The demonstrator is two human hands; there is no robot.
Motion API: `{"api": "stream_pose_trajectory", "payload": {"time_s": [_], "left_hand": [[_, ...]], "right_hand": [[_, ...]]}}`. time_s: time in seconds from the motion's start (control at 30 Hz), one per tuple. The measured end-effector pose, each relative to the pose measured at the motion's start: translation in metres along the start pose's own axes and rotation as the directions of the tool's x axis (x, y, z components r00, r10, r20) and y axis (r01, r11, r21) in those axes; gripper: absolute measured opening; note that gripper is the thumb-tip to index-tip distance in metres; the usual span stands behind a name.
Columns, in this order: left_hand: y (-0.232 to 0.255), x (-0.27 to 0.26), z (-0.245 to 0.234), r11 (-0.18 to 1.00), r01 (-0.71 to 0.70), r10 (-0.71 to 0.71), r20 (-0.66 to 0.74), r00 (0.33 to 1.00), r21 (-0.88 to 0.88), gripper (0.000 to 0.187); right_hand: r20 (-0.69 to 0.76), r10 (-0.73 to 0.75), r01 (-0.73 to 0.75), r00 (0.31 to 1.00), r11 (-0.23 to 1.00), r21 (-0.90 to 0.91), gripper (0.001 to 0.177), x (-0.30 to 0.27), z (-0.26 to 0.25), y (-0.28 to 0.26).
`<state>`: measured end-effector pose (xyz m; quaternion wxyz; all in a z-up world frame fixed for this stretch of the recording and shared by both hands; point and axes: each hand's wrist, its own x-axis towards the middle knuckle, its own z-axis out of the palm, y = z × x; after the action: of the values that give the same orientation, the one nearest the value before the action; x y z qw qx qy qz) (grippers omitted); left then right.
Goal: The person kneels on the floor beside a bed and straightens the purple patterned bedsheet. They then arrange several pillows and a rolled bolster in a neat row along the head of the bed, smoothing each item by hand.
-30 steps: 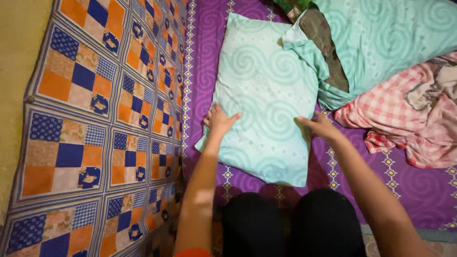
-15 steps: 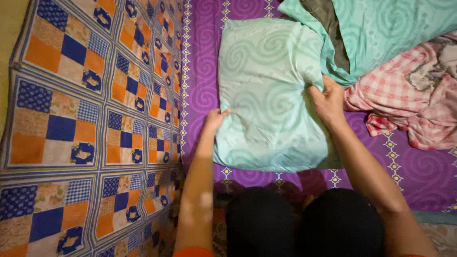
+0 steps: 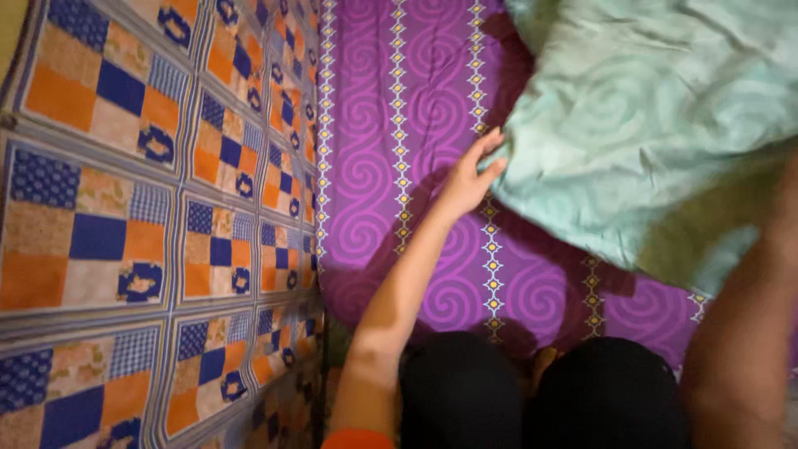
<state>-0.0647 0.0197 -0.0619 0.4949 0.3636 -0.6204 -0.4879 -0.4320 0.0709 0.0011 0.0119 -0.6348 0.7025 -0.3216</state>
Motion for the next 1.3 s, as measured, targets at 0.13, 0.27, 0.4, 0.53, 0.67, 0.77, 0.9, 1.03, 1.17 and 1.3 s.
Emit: {"api": "stream_pose_trajectory", "payload": {"time_s": [0.13, 0.27, 0.4, 0.53, 0.67, 0.77, 0.9, 1.03, 1.17, 1.3], "left_hand": [[-0.003, -0.084, -0.032, 0.803, 0.168, -0.126, -0.114, 0.986, 0.571, 0.049], [-0.002, -0.168, -0.064, 0.468, 0.283, -0.336, -0.127, 0.933, 0.837, 0.071], [0.013, -0.195, -0.114, 0.160, 0.421, -0.358, -0.345, 0.868, 0.893, 0.094], [0.026, -0.204, -0.146, 0.054, 0.717, -0.356, -0.658, 0.664, 0.695, 0.104], [0.019, -0.215, -0.172, 0.131, 0.886, -0.333, -0.822, 0.462, 0.445, 0.104], [0.001, -0.227, -0.184, 0.260, 0.869, -0.307, -0.817, 0.488, 0.421, 0.076], [-0.017, -0.231, -0.197, 0.414, 0.766, -0.105, -0.810, 0.577, 0.492, 0.058], [-0.010, -0.210, -0.179, 0.464, 0.827, -0.161, -0.888, 0.430, 0.317, 0.040], [0.005, -0.165, -0.092, 0.352, 0.331, 0.056, -0.373, 0.926, 0.876, 0.061], [-0.013, -0.094, -0.001, 0.636, -0.079, -0.145, 0.219, 0.965, 0.767, 0.060]], "right_hand": [[0.068, -0.273, 0.257, 0.960, 0.950, 0.176, 0.053, -0.035, 0.089, -0.065], [0.616, -0.561, 0.476, 0.554, 0.820, 0.318, 0.115, -0.125, 0.159, -0.162], [0.600, -0.655, 0.608, 0.459, 0.724, 0.324, 0.109, -0.147, 0.185, -0.215], [0.605, -0.715, 0.588, 0.350, 0.671, 0.452, 0.088, -0.147, 0.206, -0.247], [0.637, -0.704, 0.594, 0.314, 0.669, 0.446, 0.082, -0.151, 0.216, -0.258], [0.626, -0.705, 0.587, 0.332, 0.674, 0.448, 0.080, -0.156, 0.213, -0.260], [0.606, -0.718, 0.538, 0.343, 0.679, 0.499, 0.080, -0.147, 0.210, -0.272], [0.586, -0.638, 0.486, 0.500, 0.767, 0.420, 0.053, -0.118, 0.204, -0.251], [0.283, -0.256, 0.181, 0.925, 0.947, 0.264, 0.047, -0.062, 0.209, -0.184], [0.464, 0.113, -0.288, 0.879, 0.900, 0.326, 0.042, -0.034, 0.246, -0.133]]}}
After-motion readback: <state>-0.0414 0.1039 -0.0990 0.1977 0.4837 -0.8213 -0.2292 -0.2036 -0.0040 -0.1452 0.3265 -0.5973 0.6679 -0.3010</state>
